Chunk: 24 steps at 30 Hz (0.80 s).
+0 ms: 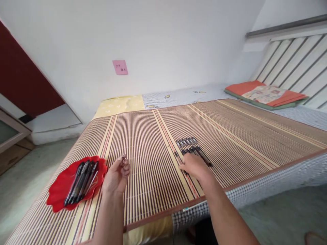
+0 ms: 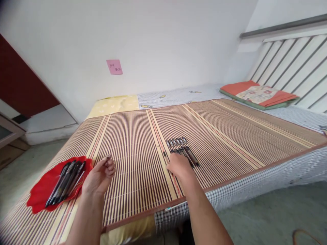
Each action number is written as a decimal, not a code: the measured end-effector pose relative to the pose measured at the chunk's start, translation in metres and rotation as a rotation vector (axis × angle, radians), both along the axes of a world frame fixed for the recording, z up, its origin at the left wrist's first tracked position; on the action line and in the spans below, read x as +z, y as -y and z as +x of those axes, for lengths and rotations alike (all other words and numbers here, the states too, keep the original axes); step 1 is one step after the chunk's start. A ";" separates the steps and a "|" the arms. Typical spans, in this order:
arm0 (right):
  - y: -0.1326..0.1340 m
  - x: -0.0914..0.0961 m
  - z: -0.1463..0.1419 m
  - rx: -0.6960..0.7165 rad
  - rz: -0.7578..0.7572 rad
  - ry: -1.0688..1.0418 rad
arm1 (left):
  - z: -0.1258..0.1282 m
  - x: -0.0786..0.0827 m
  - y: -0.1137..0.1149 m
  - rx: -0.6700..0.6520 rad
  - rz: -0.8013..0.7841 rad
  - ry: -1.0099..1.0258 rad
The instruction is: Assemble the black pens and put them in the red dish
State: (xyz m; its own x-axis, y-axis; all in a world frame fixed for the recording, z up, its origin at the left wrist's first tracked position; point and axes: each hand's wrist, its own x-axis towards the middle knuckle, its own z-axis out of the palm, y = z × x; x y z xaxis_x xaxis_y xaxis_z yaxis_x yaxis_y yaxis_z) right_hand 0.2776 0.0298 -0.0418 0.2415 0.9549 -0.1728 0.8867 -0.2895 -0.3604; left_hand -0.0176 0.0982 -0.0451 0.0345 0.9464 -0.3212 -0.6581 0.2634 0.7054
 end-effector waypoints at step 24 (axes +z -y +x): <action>0.007 0.007 0.016 -0.072 0.036 0.074 | 0.034 -0.008 0.019 -0.373 0.229 -0.263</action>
State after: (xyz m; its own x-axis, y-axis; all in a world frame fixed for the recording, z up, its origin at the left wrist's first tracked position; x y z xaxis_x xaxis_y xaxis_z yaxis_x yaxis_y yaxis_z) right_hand 0.2936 0.0232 -0.0347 0.3207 0.9398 -0.1183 0.8885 -0.3418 -0.3063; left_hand 0.0162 0.0795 -0.0532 0.3294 0.9321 -0.1506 -0.3413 0.2663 0.9015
